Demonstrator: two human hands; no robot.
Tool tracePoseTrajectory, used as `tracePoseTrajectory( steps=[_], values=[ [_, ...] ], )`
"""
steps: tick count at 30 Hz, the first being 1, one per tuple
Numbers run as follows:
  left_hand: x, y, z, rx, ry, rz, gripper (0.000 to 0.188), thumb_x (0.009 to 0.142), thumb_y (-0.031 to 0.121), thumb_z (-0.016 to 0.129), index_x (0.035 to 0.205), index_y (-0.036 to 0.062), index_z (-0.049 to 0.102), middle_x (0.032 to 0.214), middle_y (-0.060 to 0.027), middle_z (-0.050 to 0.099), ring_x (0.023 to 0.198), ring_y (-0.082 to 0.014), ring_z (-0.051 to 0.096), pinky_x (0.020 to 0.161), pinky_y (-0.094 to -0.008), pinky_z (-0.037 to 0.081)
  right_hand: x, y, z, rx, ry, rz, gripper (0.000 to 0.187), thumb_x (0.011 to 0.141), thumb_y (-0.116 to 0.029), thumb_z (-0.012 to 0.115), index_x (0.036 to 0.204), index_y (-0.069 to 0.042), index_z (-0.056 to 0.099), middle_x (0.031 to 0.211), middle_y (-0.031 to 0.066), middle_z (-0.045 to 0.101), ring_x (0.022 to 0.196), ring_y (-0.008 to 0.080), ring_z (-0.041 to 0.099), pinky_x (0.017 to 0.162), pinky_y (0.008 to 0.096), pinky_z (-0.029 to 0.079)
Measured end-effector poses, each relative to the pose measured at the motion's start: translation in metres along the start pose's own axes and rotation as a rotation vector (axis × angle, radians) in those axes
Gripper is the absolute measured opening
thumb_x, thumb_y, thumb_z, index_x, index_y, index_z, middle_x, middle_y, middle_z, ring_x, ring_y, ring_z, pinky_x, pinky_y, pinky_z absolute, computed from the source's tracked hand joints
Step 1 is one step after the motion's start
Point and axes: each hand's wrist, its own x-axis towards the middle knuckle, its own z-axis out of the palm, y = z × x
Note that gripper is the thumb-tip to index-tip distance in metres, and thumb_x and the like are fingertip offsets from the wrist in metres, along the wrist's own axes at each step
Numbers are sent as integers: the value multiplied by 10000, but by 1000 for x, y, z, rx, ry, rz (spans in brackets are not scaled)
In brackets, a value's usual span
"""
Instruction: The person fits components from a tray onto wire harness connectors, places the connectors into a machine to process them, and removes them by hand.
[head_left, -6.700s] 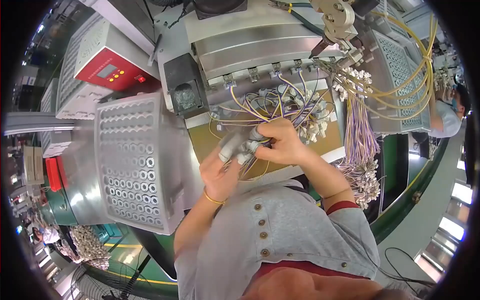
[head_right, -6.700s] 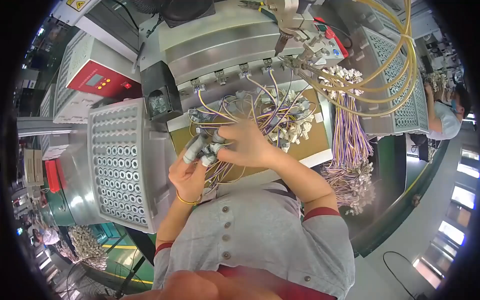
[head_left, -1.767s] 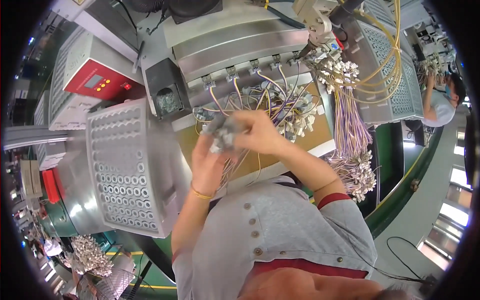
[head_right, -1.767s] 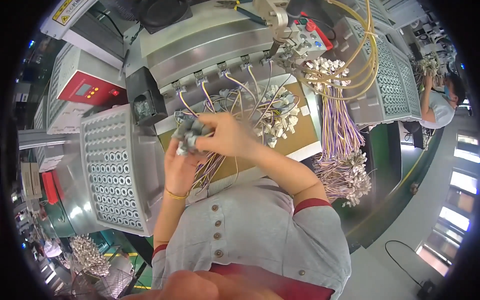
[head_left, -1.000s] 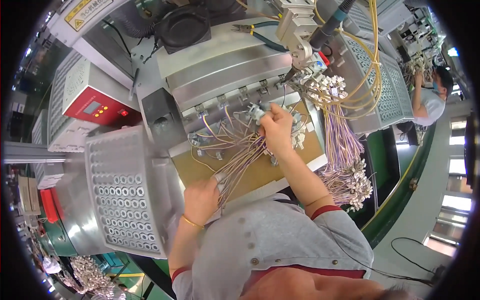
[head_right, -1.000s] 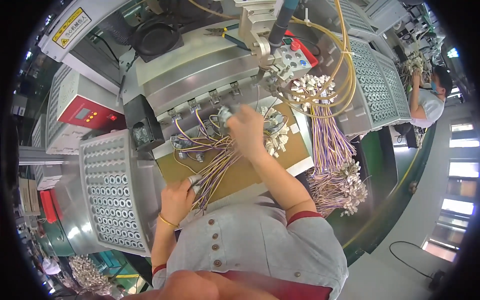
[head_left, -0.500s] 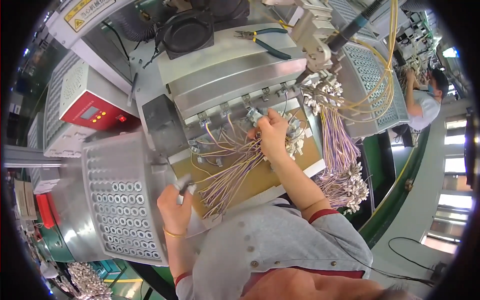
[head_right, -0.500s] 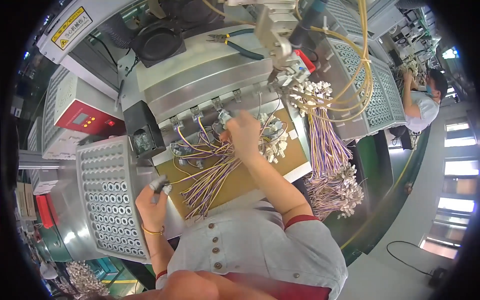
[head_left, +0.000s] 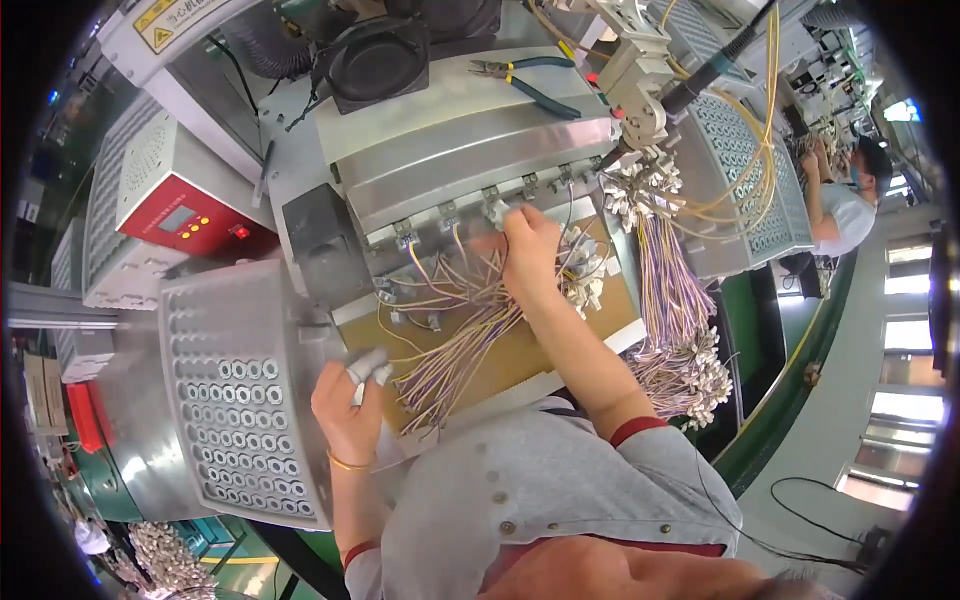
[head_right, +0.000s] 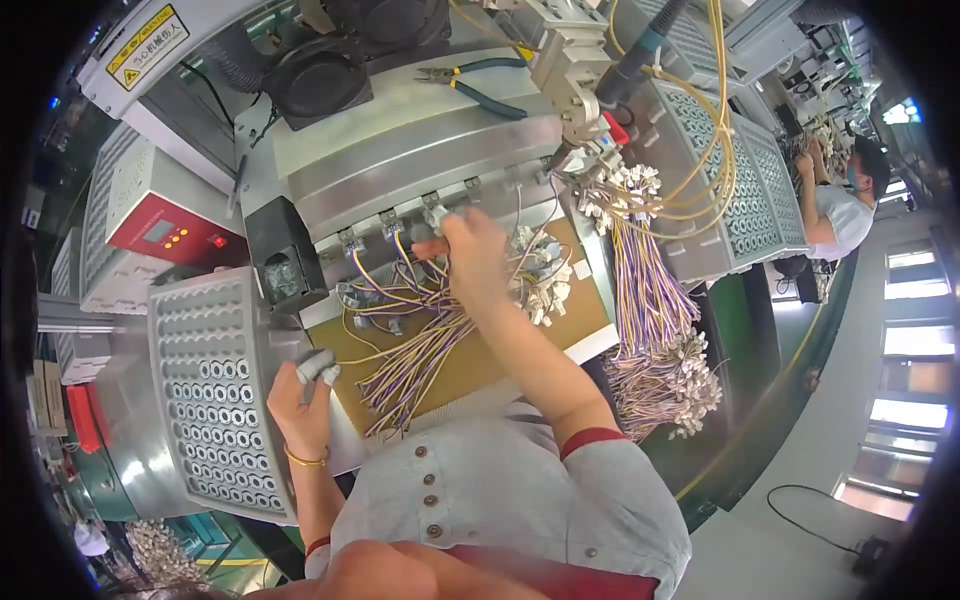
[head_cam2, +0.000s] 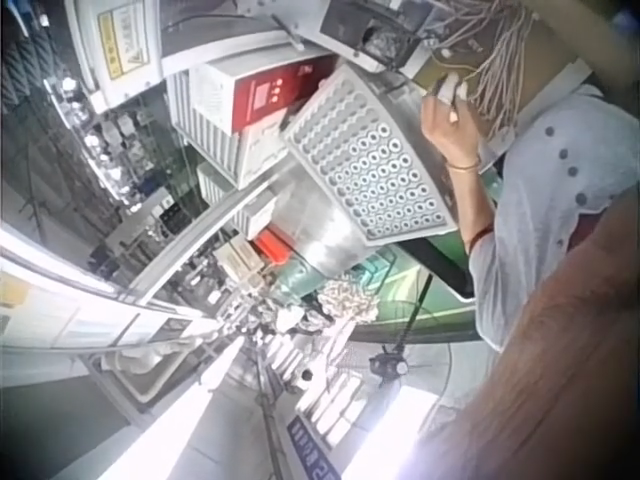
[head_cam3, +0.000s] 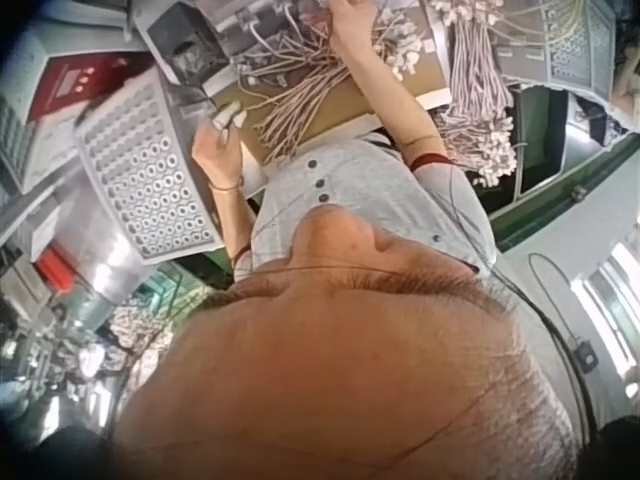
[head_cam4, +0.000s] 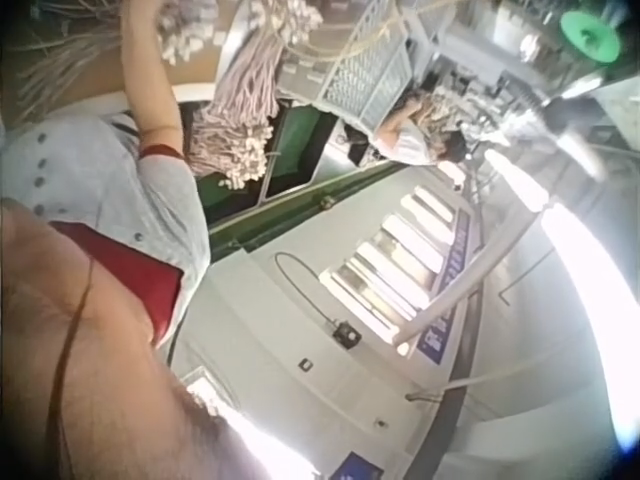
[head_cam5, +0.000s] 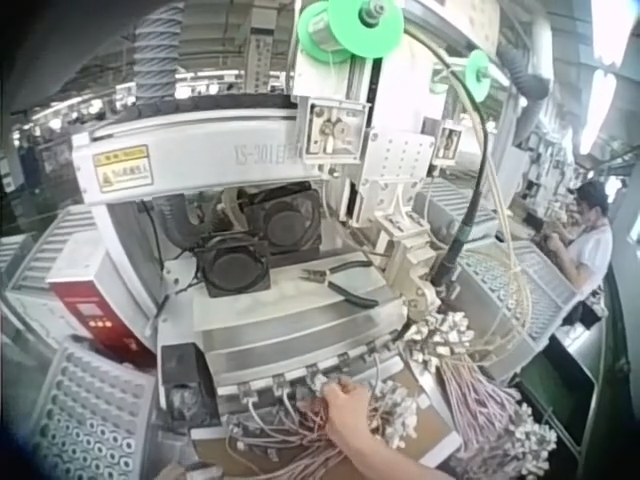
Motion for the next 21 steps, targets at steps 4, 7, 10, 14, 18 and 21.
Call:
tracePoseTrajectory(
  steps=[4, 7, 10, 14, 18, 21],
  values=[
    [1, 9, -3, -4, 37, 111, 266, 591, -68, 606, 842, 18, 629, 693, -92, 571, 592, -202, 513, 546, -267, 407, -2, -21, -12, -717, -126, -93, 86, 728, -63, 507, 710, 2, 560, 578, 52, 538, 497, 142, 530, 427, 234, 385],
    [-3, 16, -7, 7, 35, 136, 236, 598, -48, 646, 825, 13, 626, 659, -90, 562, 556, -193, 501, 515, -261, 393, -21, -31, -18, -938, -72, -619, 89, 707, -95, 578, 742, -14, 590, 579, 68, 537, 504, 133, 506, 448, 246, 377],
    [-3, 23, -7, 48, 14, 308, 272, 553, -39, 636, 818, 23, 635, 631, -91, 544, 499, -196, 459, 443, -279, 352, -50, -43, -8, -915, -528, -678, 148, 693, -101, 611, 811, -12, 598, 593, 90, 535, 530, 138, 511, 471, 260, 391],
    [8, 22, 9, 129, 132, 588, 274, 490, -22, 624, 762, -16, 588, 665, -101, 539, 532, -257, 487, 445, -305, 387, -76, -9, -3, -581, -924, -500, 141, 701, -100, 608, 813, -14, 602, 611, 80, 548, 530, 152, 512, 481, 267, 392],
    [4, -28, -28, 438, 186, 169, 169, 588, 82, 602, 747, 28, 580, 713, -117, 533, 619, -292, 499, 503, -363, 403, -72, -21, -6, -712, -884, -232, 102, 728, -51, 579, 814, 5, 581, 627, 30, 548, 557, 77, 500, 488, 228, 394],
    [-6, -123, -87, 951, 406, -68, 223, 629, 138, 615, 837, 57, 605, 786, -122, 547, 788, -311, 496, 688, -418, 404, -66, -13, -15, -530, -880, -69, 67, 763, -17, 539, 800, 33, 563, 633, 13, 537, 578, 60, 494, 506, 202, 405]
  ],
)
